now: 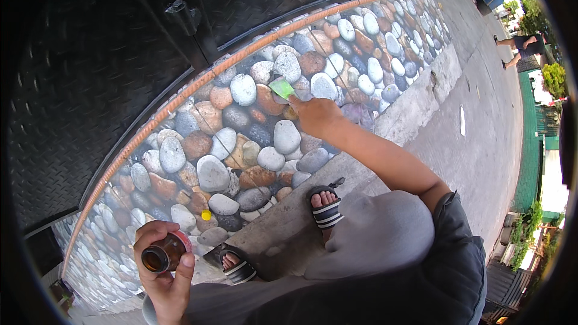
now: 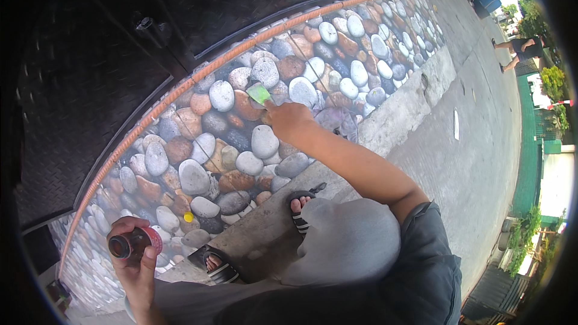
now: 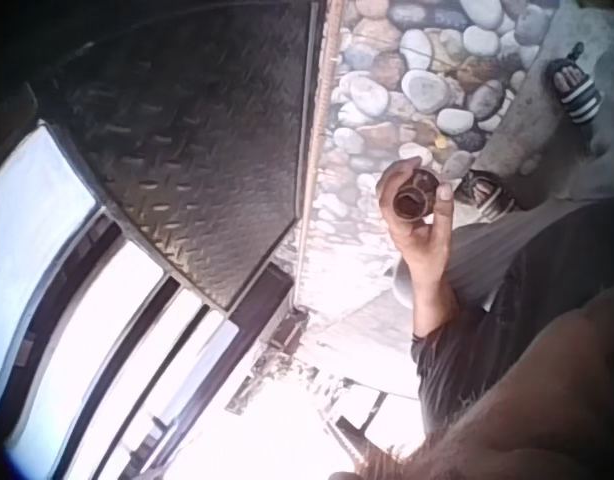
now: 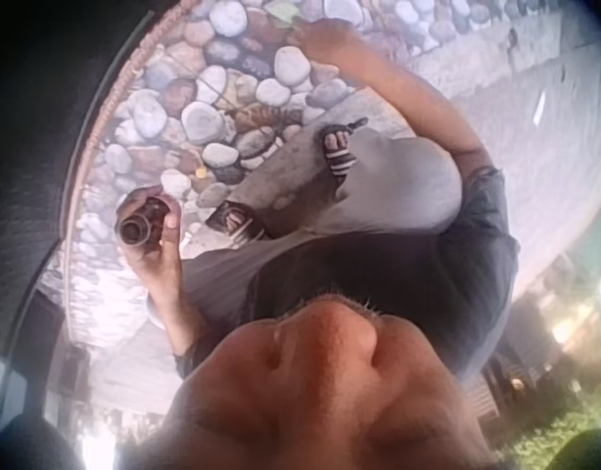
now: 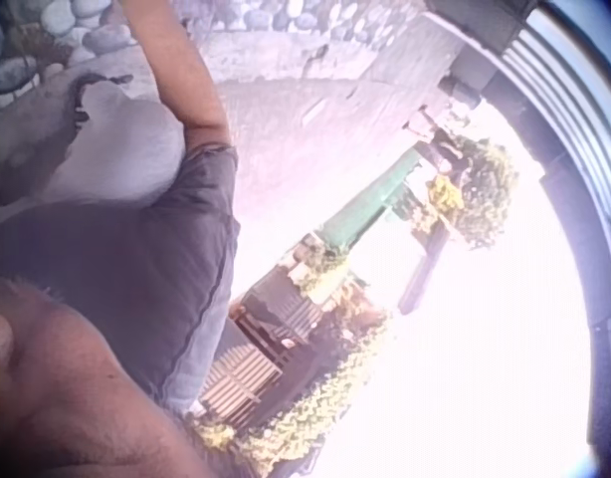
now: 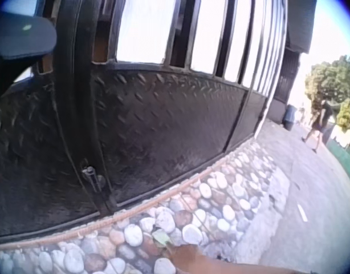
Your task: The person applies liquid from a bottle to a cloth and uses a metal scraper and the cloth to remove residue from a stone-patterned tiled wall.
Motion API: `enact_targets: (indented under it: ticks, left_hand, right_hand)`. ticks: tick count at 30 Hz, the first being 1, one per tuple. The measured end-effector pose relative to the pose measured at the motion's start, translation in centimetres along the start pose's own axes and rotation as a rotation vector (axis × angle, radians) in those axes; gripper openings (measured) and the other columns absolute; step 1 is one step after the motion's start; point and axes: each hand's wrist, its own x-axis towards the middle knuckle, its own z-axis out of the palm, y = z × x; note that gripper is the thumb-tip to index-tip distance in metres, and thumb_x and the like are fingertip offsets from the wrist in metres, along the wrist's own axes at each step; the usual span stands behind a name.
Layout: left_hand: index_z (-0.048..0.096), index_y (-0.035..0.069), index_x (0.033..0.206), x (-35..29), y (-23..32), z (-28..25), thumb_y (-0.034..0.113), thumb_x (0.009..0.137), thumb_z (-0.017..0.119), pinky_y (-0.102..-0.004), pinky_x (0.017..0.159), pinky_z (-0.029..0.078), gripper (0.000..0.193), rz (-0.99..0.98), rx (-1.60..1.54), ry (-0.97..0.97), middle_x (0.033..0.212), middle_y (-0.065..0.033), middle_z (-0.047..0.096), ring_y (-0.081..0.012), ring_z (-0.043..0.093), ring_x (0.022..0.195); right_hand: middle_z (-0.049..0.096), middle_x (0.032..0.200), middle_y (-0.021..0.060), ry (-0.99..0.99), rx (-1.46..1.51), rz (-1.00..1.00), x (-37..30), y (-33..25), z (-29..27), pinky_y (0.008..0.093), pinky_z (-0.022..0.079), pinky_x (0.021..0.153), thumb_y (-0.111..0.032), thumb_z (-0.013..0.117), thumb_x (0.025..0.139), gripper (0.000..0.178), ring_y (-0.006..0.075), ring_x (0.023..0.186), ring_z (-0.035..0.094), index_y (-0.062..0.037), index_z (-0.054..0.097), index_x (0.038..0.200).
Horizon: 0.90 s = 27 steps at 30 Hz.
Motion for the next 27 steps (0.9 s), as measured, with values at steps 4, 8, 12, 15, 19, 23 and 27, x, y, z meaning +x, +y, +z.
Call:
enact_targets:
  ticks: [4,8,12,15,19,23,27]
  left_hand:
    - [0.048,0.008,0.128,0.0,0.1,0.2,0.012,0.089,0.072,-0.0289,0.093,0.043,0.046,0.002,-0.007,-0.025,0.124,-0.0108,0.053,-0.0167,0.052,0.110]
    - [0.049,0.008,0.128,-0.6,0.1,-0.5,0.013,0.089,0.072,-0.0291,0.092,0.043,0.046,0.002,0.024,0.020,0.123,-0.0105,0.053,-0.0158,0.053,0.106]
    - [0.049,0.008,0.128,-0.4,0.5,0.2,0.014,0.089,0.073,-0.0293,0.090,0.043,0.046,-0.023,-0.107,0.004,0.124,-0.0102,0.053,-0.0150,0.053,0.103]
    - [0.050,0.009,0.128,-0.8,0.5,-0.3,0.014,0.089,0.073,-0.0291,0.090,0.044,0.047,-0.012,-0.088,0.015,0.124,-0.0106,0.053,-0.0153,0.053,0.104]
    - [0.050,0.009,0.128,-0.5,0.4,-0.9,0.015,0.089,0.073,-0.0294,0.090,0.044,0.046,-0.017,-0.127,-0.029,0.123,-0.0112,0.054,-0.0162,0.053,0.105]
    - [0.050,0.008,0.128,0.2,0.3,-0.8,0.016,0.089,0.074,-0.0312,0.092,0.044,0.046,0.038,-0.143,-0.087,0.123,-0.0116,0.054,-0.0184,0.053,0.109]
    - [0.050,0.008,0.126,0.7,0.0,0.0,0.016,0.089,0.074,-0.0319,0.094,0.043,0.046,0.046,-0.187,-0.122,0.122,-0.0115,0.053,-0.0192,0.052,0.110]
  right_hand:
    - [0.072,0.107,0.0210,0.095,-0.021,0.055,5.6,5.5,-0.9,0.0443,0.057,0.084,-0.015,0.045,0.094,0.059,0.0331,0.097,0.071,-0.0046,0.038,0.152]
    - [0.071,0.111,0.0212,-0.006,0.001,0.029,3.4,0.8,-0.7,0.0420,0.057,0.086,-0.015,0.044,0.095,0.058,0.0333,0.101,0.070,-0.0022,0.038,0.151]
    - [0.069,0.120,0.0183,0.025,-0.017,0.229,4.2,6.5,0.0,0.0411,0.056,0.089,-0.015,0.044,0.095,0.060,0.0311,0.110,0.068,-0.0089,0.035,0.154]
    - [0.067,0.123,0.0197,0.023,0.060,0.187,5.4,8.2,-2.1,0.0413,0.055,0.091,-0.017,0.046,0.095,0.060,0.0335,0.112,0.067,-0.0082,0.036,0.154]
    - [0.068,0.119,0.0215,-0.019,0.077,0.149,2.3,4.5,0.8,0.0437,0.054,0.092,-0.019,0.044,0.097,0.056,0.0352,0.108,0.068,-0.0069,0.039,0.151]
    - [0.068,0.116,0.0239,-0.003,0.014,0.121,1.2,6.2,1.0,0.0445,0.055,0.090,-0.022,0.042,0.099,0.053,0.0376,0.100,0.070,-0.0064,0.041,0.150]
    - [0.070,0.118,0.0170,-0.104,-0.014,0.100,3.3,7.5,0.4,0.0435,0.055,0.091,-0.020,0.052,0.094,0.044,0.0332,0.111,0.068,-0.0058,0.055,0.135]
